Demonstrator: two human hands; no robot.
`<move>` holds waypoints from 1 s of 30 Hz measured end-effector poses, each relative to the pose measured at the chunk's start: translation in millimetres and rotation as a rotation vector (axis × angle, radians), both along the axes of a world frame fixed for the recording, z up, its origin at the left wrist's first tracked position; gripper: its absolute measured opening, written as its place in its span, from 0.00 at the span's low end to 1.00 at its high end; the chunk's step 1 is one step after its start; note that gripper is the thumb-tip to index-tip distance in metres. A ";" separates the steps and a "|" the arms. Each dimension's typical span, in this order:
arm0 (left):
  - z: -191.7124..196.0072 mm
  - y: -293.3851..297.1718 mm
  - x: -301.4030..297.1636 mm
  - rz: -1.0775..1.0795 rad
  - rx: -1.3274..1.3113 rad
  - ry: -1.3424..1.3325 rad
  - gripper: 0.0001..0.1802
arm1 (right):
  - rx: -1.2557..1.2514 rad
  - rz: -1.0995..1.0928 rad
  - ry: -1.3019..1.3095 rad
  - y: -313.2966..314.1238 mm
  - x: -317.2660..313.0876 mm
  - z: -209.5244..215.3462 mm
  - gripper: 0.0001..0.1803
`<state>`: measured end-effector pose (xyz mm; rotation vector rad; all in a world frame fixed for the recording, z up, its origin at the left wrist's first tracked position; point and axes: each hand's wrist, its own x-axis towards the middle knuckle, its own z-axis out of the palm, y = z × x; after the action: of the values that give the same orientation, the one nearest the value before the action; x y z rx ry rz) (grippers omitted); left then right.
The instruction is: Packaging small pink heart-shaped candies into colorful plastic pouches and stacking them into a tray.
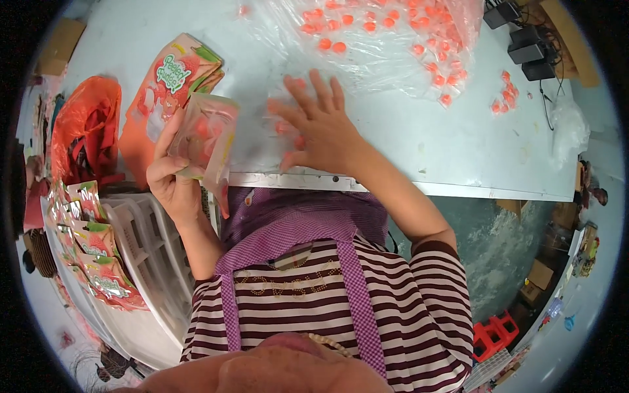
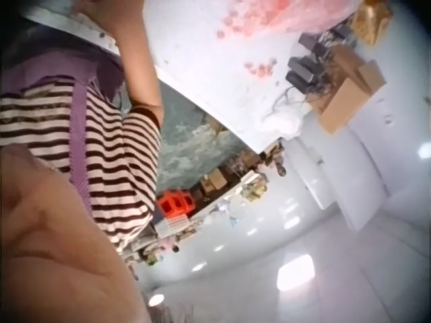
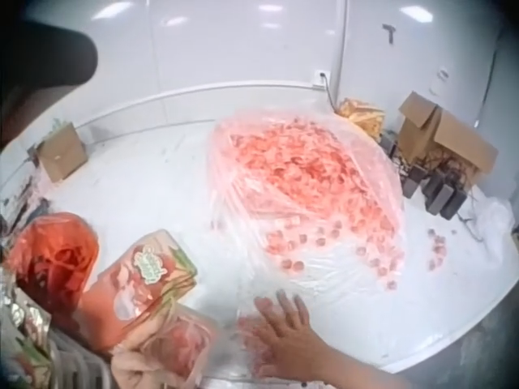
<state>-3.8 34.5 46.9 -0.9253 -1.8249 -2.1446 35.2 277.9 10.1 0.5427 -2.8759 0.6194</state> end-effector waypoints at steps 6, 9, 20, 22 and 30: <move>5.4 2.2 2.3 -0.024 -0.069 0.042 0.06 | 0.081 0.153 -0.163 -5.2 -14.1 0.3 0.50; 8.1 2.8 3.1 -0.008 -0.134 0.071 0.07 | 0.157 0.067 -0.152 1.2 -11.1 17.7 0.48; 11.8 9.3 1.7 0.007 -0.247 0.129 0.03 | 0.062 0.089 -0.027 -8.0 -13.0 -4.6 0.40; 13.3 9.2 2.2 0.018 -0.258 0.133 0.02 | 0.047 0.069 0.035 -8.6 -14.1 -12.5 0.37; 11.5 22.9 -8.7 0.218 -0.285 0.249 0.04 | -0.010 0.052 0.225 -4.0 -13.0 -20.7 0.14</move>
<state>-12.5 57.4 58.4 -0.9492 -2.0255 -1.5930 22.1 273.9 -10.5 0.6440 -2.6548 0.5417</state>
